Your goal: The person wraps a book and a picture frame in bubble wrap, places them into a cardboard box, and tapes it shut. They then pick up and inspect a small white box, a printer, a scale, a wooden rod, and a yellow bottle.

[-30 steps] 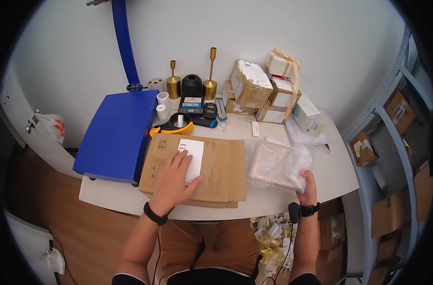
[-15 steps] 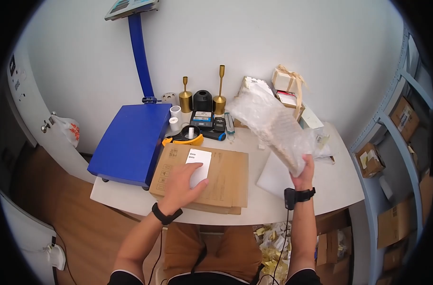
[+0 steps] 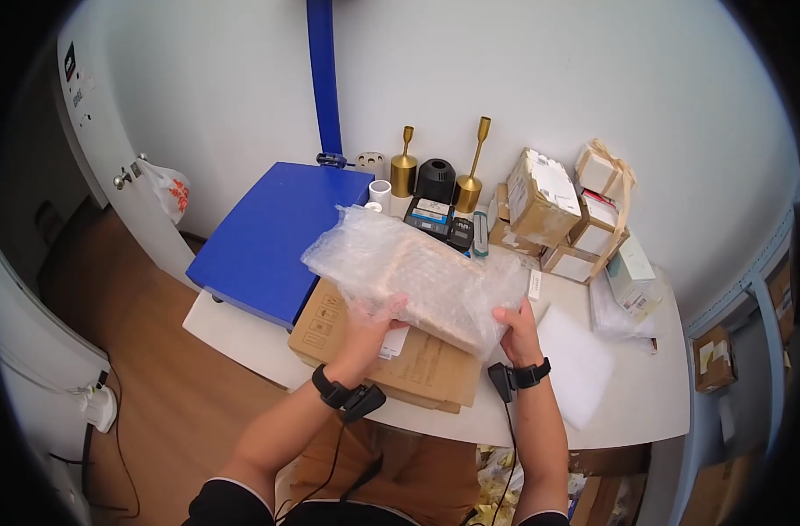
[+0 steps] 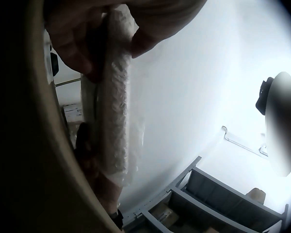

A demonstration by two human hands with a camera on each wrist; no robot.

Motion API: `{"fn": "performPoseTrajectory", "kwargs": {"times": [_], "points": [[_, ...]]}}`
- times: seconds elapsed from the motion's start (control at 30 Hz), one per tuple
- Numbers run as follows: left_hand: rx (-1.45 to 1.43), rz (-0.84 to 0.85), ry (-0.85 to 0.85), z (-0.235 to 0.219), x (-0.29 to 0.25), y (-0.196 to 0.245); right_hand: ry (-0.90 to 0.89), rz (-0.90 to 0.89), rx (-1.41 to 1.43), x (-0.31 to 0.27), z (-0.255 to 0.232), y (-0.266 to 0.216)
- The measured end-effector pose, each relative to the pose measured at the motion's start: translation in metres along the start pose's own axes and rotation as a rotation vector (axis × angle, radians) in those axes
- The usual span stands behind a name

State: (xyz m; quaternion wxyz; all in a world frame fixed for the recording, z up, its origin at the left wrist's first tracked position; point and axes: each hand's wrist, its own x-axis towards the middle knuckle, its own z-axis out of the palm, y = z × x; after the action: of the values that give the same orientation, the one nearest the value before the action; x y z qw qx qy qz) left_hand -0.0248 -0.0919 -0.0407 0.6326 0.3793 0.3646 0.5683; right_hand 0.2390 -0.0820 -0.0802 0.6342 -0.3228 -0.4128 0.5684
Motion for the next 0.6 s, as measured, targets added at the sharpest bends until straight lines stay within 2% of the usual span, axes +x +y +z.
{"fn": "performPoseTrajectory", "kwargs": {"times": [0.07,0.13,0.17,0.23,0.27,0.33,0.37,0.43,0.47,0.53,0.57,0.6], "points": [[0.000,-0.030,0.001,-0.003,-0.002,-0.007,0.010,0.003,0.018,-0.002,-0.005,0.003],[0.002,0.122,0.026,-0.001,-0.003,-0.012,0.014,-0.005,0.027,-0.003,-0.008,0.004],[0.009,0.111,0.024,-0.001,-0.002,-0.013,0.029,-0.022,0.019,-0.004,-0.009,0.005],[0.024,0.261,0.065,0.001,-0.002,-0.014,0.051,-0.038,0.012,-0.006,-0.012,0.008],[0.028,0.254,0.061,0.002,-0.004,-0.013,0.111,-0.006,0.035,-0.008,-0.014,0.010],[0.193,0.503,0.224,0.002,-0.007,-0.011,0.173,0.022,0.060,-0.009,-0.021,0.016],[0.194,0.503,0.219,0.001,-0.008,-0.010,0.175,0.013,0.029,-0.008,-0.029,0.020],[0.686,0.822,0.358,-0.002,-0.010,-0.005,0.181,0.002,0.001,-0.004,-0.048,0.034],[0.686,0.824,0.352,0.000,-0.015,0.001,0.158,0.025,0.001,0.001,-0.060,0.044],[1.397,0.920,0.297,0.009,-0.029,0.025,0.138,0.045,0.002,0.002,-0.067,0.047],[1.399,0.922,0.294,0.006,-0.028,0.028,0.130,0.039,-0.008,0.002,-0.067,0.047],[1.422,0.992,0.119,0.002,-0.026,0.033,0.120,0.035,-0.018,0.002,-0.065,0.047]]}}
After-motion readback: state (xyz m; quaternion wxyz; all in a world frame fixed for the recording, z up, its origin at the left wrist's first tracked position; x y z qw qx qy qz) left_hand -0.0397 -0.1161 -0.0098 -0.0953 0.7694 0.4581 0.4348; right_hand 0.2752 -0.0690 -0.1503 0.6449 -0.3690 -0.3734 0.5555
